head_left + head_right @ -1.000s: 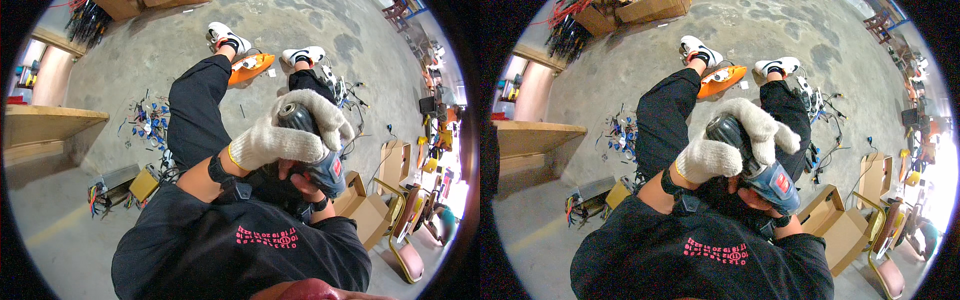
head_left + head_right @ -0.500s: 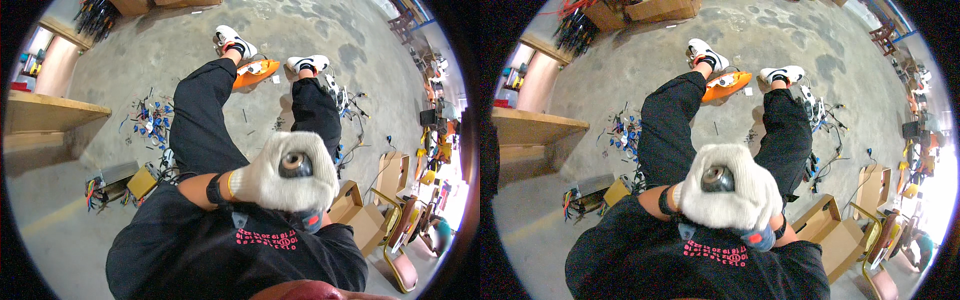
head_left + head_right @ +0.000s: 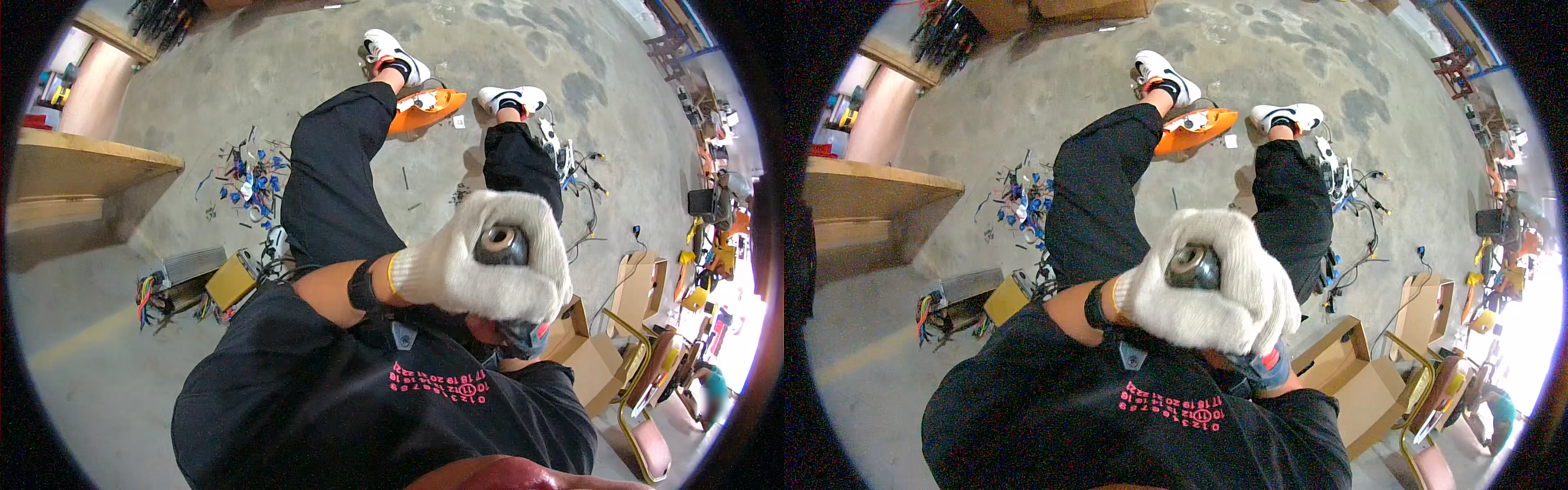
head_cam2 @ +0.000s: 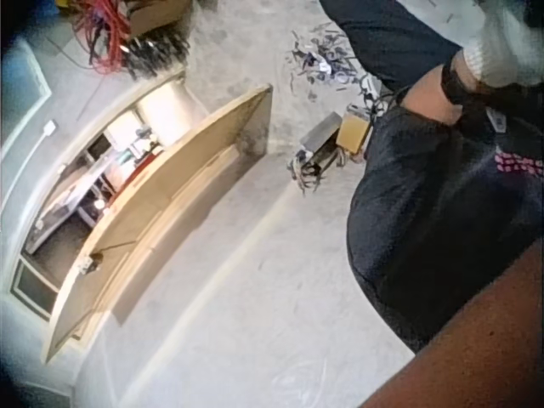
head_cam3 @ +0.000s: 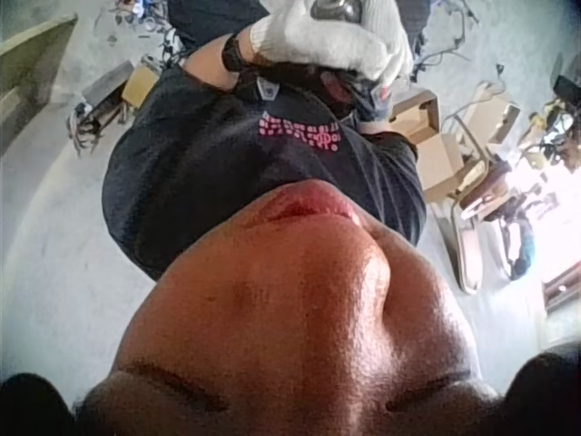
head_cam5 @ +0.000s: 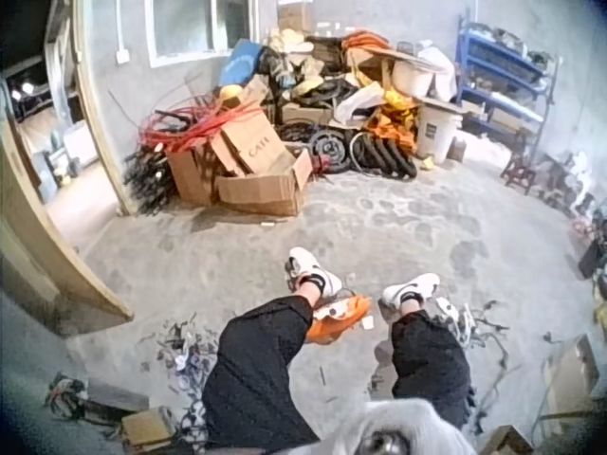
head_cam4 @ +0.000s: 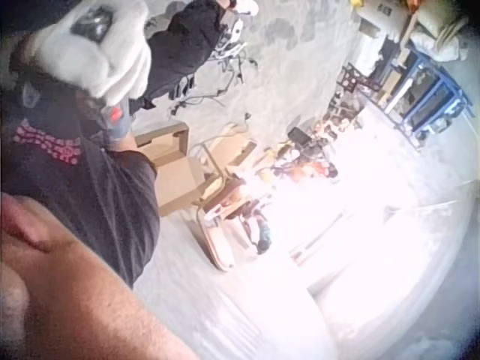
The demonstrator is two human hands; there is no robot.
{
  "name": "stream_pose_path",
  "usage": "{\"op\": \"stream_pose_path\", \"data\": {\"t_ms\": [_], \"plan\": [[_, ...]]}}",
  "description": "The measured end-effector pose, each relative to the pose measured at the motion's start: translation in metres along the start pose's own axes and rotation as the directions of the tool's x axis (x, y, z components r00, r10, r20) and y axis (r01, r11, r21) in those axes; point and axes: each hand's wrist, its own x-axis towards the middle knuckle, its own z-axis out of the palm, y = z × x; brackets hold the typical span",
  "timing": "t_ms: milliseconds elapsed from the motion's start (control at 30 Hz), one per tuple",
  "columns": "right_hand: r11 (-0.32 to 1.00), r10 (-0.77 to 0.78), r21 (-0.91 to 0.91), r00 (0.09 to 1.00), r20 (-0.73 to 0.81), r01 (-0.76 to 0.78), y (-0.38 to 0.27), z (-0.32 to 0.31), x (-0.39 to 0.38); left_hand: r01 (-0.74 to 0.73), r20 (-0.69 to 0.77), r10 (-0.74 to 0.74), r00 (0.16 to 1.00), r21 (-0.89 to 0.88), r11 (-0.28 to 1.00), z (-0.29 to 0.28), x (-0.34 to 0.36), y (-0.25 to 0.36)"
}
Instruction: Repairing an orange motorcycle plastic fairing using an electric drill.
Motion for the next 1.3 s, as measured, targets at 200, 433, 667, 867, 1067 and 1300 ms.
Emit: {"op": "stream_pose_path", "data": {"t_ms": [200, 433, 667, 867, 1067, 1300], "plan": [[0.996, -0.006, -0.093, 1.000, 0.002, 0.006, -0.003, 0.019, 0.016, 0.084, -0.085, -0.078, 0.993, 0.076, 0.994, -0.001, -0.007, 0.002], [0.980, -0.006, -0.200, 0.999, -0.033, -0.001, -0.010, 0.021, 0.014, 0.076, -0.156, -0.063, 0.986, 0.079, 0.994, -0.014, -0.001, -0.003], [0.956, 0.036, 0.282, 0.989, 0.147, -0.076, 0.013, 0.025, 0.030, 0.061, -0.212, -0.078, 0.974, -0.084, 0.995, -0.033, 0.011, -0.007], [0.822, 0.219, 0.524, 0.973, 0.068, -0.221, 0.009, 0.034, 0.035, 0.071, -0.283, -0.093, 0.955, -0.087, 0.994, -0.038, 0.011, -0.011], [0.966, -0.122, -0.241, 0.986, -0.114, 0.091, 0.036, 0.016, 0.035, 0.280, -0.467, -0.184, 0.865, 0.145, 0.949, -0.028, 0.013, 0.006], [0.733, -0.561, -0.559, 0.809, -0.176, 0.387, 0.064, 0.020, 0.030, 0.232, -0.454, -0.208, 0.866, -0.004, 0.973, -0.021, 0.000, 0.002]]}}
